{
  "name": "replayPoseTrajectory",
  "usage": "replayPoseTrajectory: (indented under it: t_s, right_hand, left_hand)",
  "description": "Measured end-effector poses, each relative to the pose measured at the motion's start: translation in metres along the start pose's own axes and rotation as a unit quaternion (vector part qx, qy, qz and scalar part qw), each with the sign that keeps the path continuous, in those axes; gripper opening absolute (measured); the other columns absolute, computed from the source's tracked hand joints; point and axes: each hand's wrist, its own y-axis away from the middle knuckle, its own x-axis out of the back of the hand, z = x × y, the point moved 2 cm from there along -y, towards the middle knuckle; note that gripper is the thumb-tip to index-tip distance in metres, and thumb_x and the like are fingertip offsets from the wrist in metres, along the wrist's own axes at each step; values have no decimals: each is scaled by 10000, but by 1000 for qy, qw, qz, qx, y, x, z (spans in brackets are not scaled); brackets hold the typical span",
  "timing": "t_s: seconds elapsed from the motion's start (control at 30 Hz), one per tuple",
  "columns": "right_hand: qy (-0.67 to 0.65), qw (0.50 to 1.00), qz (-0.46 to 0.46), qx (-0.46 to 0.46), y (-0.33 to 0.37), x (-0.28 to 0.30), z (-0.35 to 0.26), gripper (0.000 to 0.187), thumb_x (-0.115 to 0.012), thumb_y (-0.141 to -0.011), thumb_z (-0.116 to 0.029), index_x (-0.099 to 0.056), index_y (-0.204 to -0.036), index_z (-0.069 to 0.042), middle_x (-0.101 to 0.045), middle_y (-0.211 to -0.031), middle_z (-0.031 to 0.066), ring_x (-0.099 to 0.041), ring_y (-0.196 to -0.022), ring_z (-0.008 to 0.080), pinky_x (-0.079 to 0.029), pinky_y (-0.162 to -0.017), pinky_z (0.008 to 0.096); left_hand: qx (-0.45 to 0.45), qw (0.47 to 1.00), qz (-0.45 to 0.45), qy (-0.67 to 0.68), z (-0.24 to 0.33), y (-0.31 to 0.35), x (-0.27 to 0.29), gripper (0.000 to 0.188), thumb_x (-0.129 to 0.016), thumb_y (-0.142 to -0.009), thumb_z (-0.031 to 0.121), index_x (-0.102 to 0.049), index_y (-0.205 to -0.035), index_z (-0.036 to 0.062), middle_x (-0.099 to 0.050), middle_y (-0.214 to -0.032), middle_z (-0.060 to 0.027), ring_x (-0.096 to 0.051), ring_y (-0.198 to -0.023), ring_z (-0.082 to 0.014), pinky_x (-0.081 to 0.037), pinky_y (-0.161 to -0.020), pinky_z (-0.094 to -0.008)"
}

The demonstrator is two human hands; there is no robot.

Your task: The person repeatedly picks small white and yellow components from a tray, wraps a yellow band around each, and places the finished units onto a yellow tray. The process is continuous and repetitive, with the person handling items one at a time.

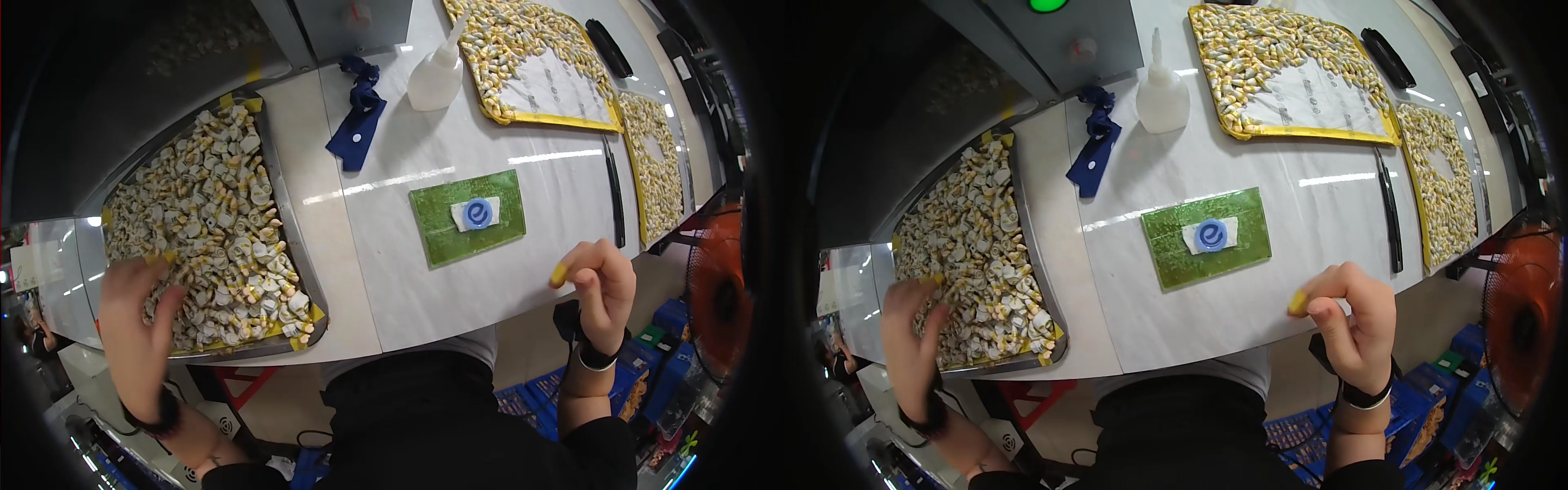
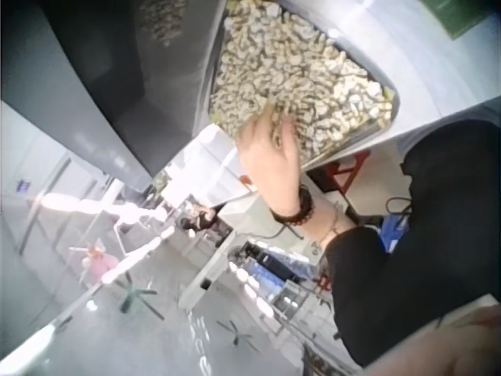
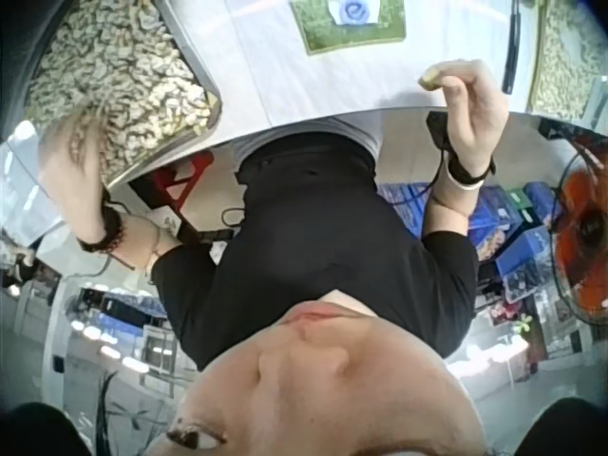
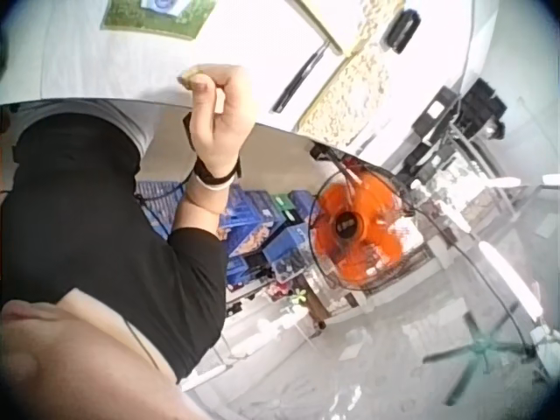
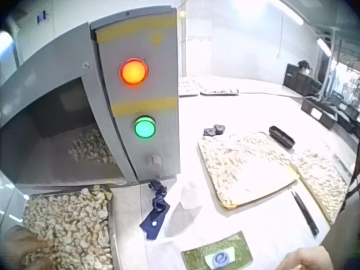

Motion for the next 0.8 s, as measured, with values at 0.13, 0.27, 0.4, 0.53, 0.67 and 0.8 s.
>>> replayPoseTrajectory:
  t_s: [0.13,0.27,0.4,0.53,0.67,0.8]
  right_hand:
    - [25,996,74,39,-3,-11,-2,404,-461,-936,-250,-424,-606,-19,-506,-540,67,-467,-466,122,-400,-467,251]
    - [58,994,-47,76,-6,7,-11,359,-486,-918,-227,-484,-627,-16,-531,-554,59,-504,-468,131,-374,-444,243]
    - [24,994,-7,103,-1,14,-16,382,-476,-929,-254,-494,-625,-23,-535,-553,53,-501,-462,126,-371,-442,244]
    - [-3,995,97,7,9,25,-17,217,-409,-927,-115,-503,-800,34,-601,-741,125,-580,-642,134,-455,-594,239]
    - [86,994,53,42,-3,48,-22,142,-373,-873,-20,-489,-836,54,-596,-770,141,-595,-689,165,-457,-652,246]
    - [272,959,29,71,-55,60,-26,222,-447,-894,-70,-484,-691,11,-502,-530,73,-499,-467,146,-362,-459,268]
  left_hand:
    - [70,991,-9,110,-20,-57,15,289,-644,-759,127,-623,-1031,32,-635,-1000,-114,-586,-904,-239,-445,-756,-349]
    - [30,996,-2,87,-77,-154,-13,329,-621,-791,211,-614,-1070,37,-631,-1004,-137,-591,-928,-265,-466,-757,-361]
    - [-26,998,14,-57,-141,-212,-74,290,-599,-803,257,-631,-1012,59,-613,-1034,-146,-573,-967,-311,-452,-816,-392]
    - [33,997,21,-64,-162,-236,-110,273,-568,-827,254,-624,-1025,75,-601,-1033,-151,-565,-974,-315,-447,-836,-397]
    - [-62,989,68,-117,-213,-220,-111,288,-522,-879,213,-572,-1111,50,-586,-1093,-122,-567,-989,-267,-442,-856,-389]
    - [128,951,-23,279,-114,-158,-39,245,-533,-882,154,-572,-1076,11,-590,-1020,-49,-554,-834,-129,-444,-732,-248]
